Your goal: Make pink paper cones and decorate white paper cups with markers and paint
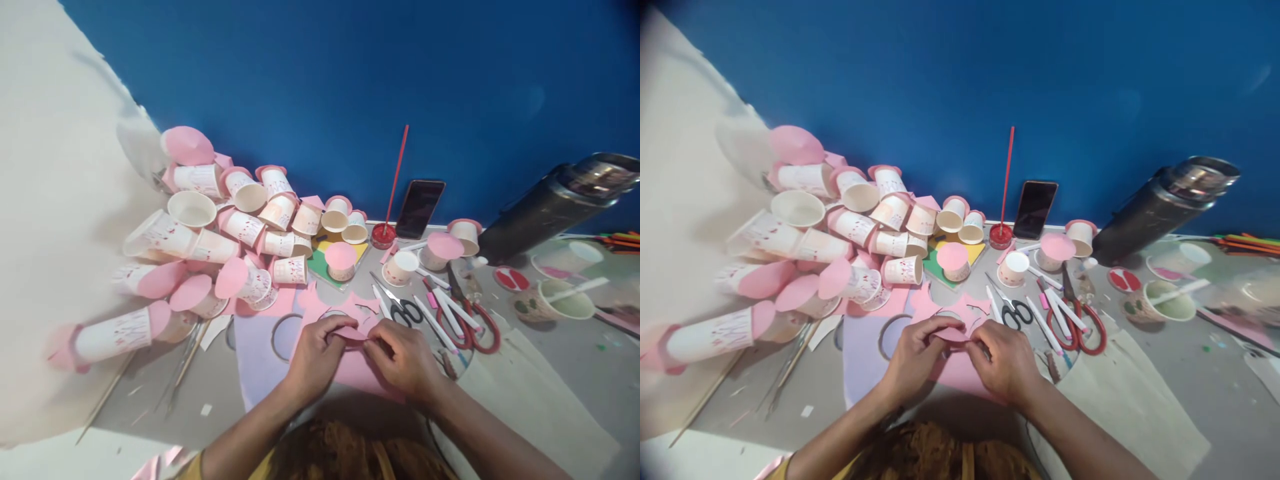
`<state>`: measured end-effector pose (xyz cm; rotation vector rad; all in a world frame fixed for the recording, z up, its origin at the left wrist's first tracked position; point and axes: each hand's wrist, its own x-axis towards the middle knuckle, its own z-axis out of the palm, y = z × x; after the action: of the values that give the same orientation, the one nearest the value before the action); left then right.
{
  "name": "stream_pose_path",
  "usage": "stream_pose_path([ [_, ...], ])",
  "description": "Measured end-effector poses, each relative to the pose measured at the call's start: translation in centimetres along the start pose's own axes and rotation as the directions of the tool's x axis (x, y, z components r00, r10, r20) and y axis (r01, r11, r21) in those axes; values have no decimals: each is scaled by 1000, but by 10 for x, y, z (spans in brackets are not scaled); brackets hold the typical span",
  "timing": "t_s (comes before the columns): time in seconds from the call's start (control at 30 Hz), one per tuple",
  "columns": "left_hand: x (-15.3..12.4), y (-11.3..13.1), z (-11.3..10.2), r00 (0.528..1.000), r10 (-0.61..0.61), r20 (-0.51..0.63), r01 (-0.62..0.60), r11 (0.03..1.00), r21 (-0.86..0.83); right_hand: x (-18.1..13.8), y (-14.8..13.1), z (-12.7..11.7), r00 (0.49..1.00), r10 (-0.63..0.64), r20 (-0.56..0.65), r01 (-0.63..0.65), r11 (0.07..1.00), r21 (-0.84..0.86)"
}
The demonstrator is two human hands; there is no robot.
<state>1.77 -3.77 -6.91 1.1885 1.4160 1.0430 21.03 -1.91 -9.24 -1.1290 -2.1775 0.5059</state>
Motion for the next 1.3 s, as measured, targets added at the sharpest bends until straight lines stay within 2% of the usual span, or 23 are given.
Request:
stream_pose_path([
  [0.2,4,-11,-5,973,233,11,-231,958,168,2,0,-5,999,-37,-37,33,995,-97],
  [0.3,4,-11,-7,955,297,28,-293,918,268,1,-2,-5,997,-67,-44,61,990,-124],
  [0.4,2,-10,-7,933,344,102,-355,841,410,1,-4,-4,994,-91,-54,85,991,-103],
  [0.5,1,-8,-8,920,368,135,-388,808,442,1,-4,-4,996,-73,-59,68,994,-84],
  [0.63,1,-9,-7,930,361,72,-363,865,348,1,-5,-4,996,-63,-55,57,993,-107],
  [0.77,0,-10,-5,959,282,-19,-275,945,180,2,-4,-4,995,-66,-76,56,990,-130],
  [0.83,-1,-10,-5,965,256,-52,-246,958,150,3,-3,-6,994,-46,-103,32,991,-134],
  [1.1,0,-20,-14,949,303,-86,-269,922,279,10,2,-14,981,125,-149,-132,990,-41],
  [1.3,4,-35,-19,956,294,-12,-269,892,363,9,7,-8,983,128,-128,-126,992,24],
])
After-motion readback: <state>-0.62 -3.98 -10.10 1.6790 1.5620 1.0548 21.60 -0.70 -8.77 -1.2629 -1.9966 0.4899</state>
